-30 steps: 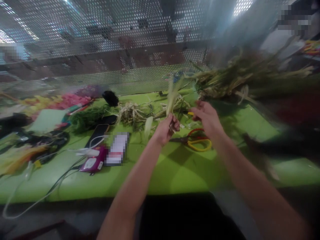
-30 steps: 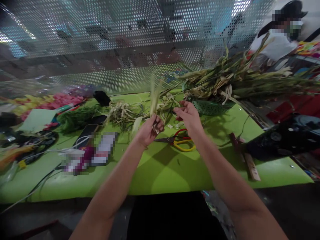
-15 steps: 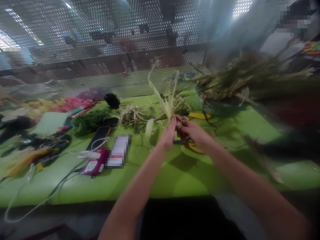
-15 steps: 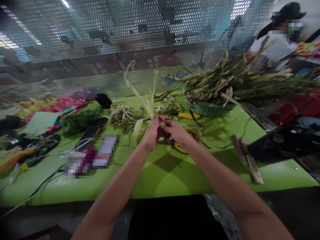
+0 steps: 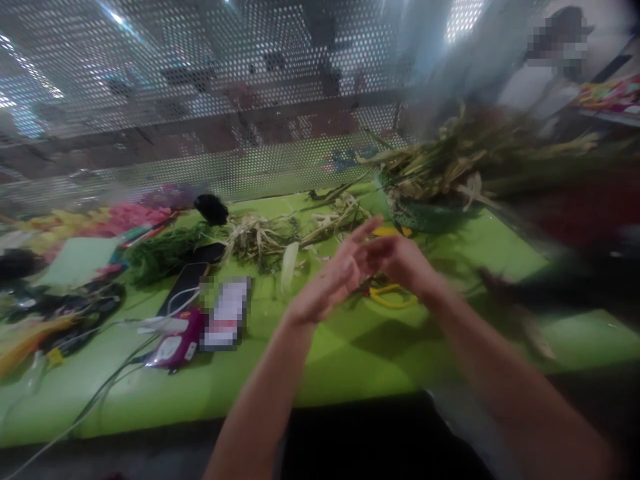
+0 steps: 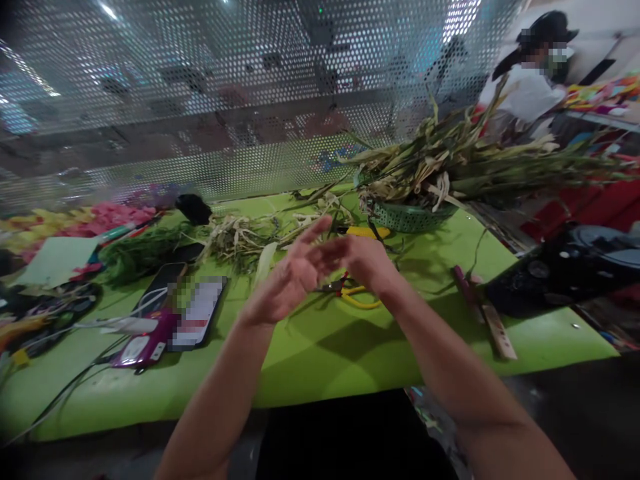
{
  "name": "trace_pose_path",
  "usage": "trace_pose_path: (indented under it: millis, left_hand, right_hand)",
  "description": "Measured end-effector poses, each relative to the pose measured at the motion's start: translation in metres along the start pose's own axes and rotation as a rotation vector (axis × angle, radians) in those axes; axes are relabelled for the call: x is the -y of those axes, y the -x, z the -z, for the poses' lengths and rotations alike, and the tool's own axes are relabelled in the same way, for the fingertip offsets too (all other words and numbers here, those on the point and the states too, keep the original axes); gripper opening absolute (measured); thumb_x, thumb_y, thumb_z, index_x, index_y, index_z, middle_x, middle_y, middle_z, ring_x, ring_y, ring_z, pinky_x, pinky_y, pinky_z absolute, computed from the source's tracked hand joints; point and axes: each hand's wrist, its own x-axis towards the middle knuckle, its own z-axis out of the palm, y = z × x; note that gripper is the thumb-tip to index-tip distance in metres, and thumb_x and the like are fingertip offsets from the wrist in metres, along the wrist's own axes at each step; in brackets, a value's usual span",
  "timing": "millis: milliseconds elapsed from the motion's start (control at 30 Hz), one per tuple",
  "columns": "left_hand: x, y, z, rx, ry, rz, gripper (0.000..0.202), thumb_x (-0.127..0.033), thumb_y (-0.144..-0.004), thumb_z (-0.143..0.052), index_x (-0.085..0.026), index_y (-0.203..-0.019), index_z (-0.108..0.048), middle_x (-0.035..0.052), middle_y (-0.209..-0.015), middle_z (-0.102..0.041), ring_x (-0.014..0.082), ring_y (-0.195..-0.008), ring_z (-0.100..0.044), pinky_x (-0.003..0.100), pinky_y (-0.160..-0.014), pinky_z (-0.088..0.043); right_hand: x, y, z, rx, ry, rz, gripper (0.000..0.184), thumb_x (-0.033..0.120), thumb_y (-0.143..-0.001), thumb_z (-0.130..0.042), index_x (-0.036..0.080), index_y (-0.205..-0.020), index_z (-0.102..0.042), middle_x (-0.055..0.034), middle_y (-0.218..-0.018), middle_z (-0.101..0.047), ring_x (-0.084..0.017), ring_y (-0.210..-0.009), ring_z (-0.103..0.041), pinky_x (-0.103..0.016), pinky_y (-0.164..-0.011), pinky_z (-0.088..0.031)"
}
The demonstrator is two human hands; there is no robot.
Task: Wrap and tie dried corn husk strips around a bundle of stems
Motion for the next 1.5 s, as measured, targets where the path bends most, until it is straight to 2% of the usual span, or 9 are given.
trace_pose_path:
  millis: [67, 133, 233, 300, 467, 667, 867, 1233, 1500]
  left_hand:
    - [0.013, -0.004, 0.013, -0.251, -0.169, -0.006, 0.064, -0.054, -0.091, -0.05, -0.03, -0.148, -0.037, 0.009, -0.146, -0.051, 0.0271, -0.136, -0.047, 0.044, -0.114, -0.036]
    - [0.03, -0.008, 0.031, -0.368, -0.342, 0.125, 0.066, -0.048, -0.085, -0.064, -0.025, -0.144, -0.044, 0.0118, -0.141, -0.055, 0.028, -0.132, -0.049, 0.044, -0.111, -0.039]
    - [0.051, -0.012, 0.046, -0.256, -0.37, 0.292, 0.05, -0.042, -0.082, -0.067, -0.019, -0.126, -0.06, 0.0122, -0.11, -0.07, 0.0244, -0.103, -0.064, 0.039, -0.092, -0.05]
    - [0.058, -0.014, 0.045, -0.214, -0.301, 0.332, 0.033, -0.04, -0.084, -0.063, -0.016, -0.107, -0.067, 0.009, -0.087, -0.07, 0.0187, -0.08, -0.065, 0.031, -0.075, -0.052]
    - [0.062, -0.018, 0.029, -0.382, -0.049, 0.324, 0.023, -0.036, -0.087, -0.057, -0.014, -0.09, -0.063, -0.0026, -0.06, -0.051, 0.0075, -0.048, -0.048, 0.021, -0.049, -0.04]
    - [0.064, -0.02, 0.029, -0.437, 0.037, 0.317, 0.025, -0.038, -0.084, -0.061, -0.013, -0.089, -0.063, -0.003, -0.058, -0.052, 0.0065, -0.045, -0.048, 0.019, -0.046, -0.039]
    - [0.059, -0.019, 0.025, -0.461, 0.174, 0.322, 0.029, -0.039, -0.085, -0.061, -0.012, -0.095, -0.062, -0.0005, -0.064, -0.058, 0.009, -0.047, -0.055, 0.022, -0.049, -0.044]
    - [0.055, -0.019, 0.025, -0.526, 0.178, 0.347, 0.028, -0.041, -0.086, -0.06, -0.015, -0.092, -0.058, 0.0036, -0.074, -0.067, 0.0131, -0.06, -0.065, 0.024, -0.055, -0.049]
    - [0.056, -0.018, 0.023, -0.456, 0.036, 0.289, 0.031, -0.046, -0.086, -0.059, -0.015, -0.086, -0.057, 0.0005, -0.068, -0.062, 0.0072, -0.048, -0.052, 0.02, -0.048, -0.04]
  right_hand:
    - [0.003, 0.001, -0.001, 0.02, 0.046, 0.058, 0.015, 0.021, -0.084, -0.059, 0.02, -0.075, -0.071, -0.0076, -0.074, -0.07, -0.02, -0.068, -0.061, -0.029, -0.061, -0.033]
    - [0.004, 0.003, -0.001, 0.021, 0.093, 0.144, 0.017, 0.016, -0.085, -0.056, 0.019, -0.076, -0.071, -0.0086, -0.077, -0.071, -0.02, -0.07, -0.062, -0.029, -0.062, -0.034]
    - [0.004, 0.004, 0.001, -0.026, 0.031, 0.23, 0.018, 0.014, -0.085, -0.055, 0.02, -0.08, -0.071, -0.007, -0.082, -0.071, -0.02, -0.076, -0.063, -0.028, -0.066, -0.038]
    - [0.003, 0.003, 0.002, -0.071, -0.078, 0.229, 0.013, 0.018, -0.086, -0.058, 0.021, -0.082, -0.07, -0.0047, -0.081, -0.071, -0.019, -0.077, -0.063, -0.027, -0.067, -0.039]
    - [0.0, -0.003, -0.001, -0.263, -0.476, 0.068, 0.016, 0.029, -0.082, -0.068, 0.021, -0.097, -0.067, -0.0016, -0.08, -0.071, -0.017, -0.071, -0.064, -0.026, -0.065, -0.045]
    - [0.004, -0.003, -0.007, -0.416, -0.597, 0.091, 0.013, 0.027, -0.079, -0.07, 0.021, -0.089, -0.066, -0.0008, -0.08, -0.067, -0.015, -0.071, -0.061, -0.027, -0.065, -0.048]
    - [0.008, -0.001, -0.009, -0.489, -0.529, 0.163, 0.003, 0.019, -0.081, -0.064, 0.021, -0.082, -0.066, -0.0007, -0.08, -0.066, -0.015, -0.073, -0.06, -0.027, -0.068, -0.047]
    - [0.005, -0.001, -0.003, -0.319, -0.517, 0.103, 0.003, 0.022, -0.077, -0.064, 0.02, -0.078, -0.065, -0.0003, -0.073, -0.066, -0.014, -0.066, -0.058, -0.026, -0.064, -0.044]
    - [0.009, 0.0, -0.004, -0.302, -0.436, 0.076, 0.004, 0.023, -0.077, -0.062, 0.019, -0.076, -0.065, -0.0011, -0.07, -0.067, -0.015, -0.064, -0.058, -0.025, -0.061, -0.042]
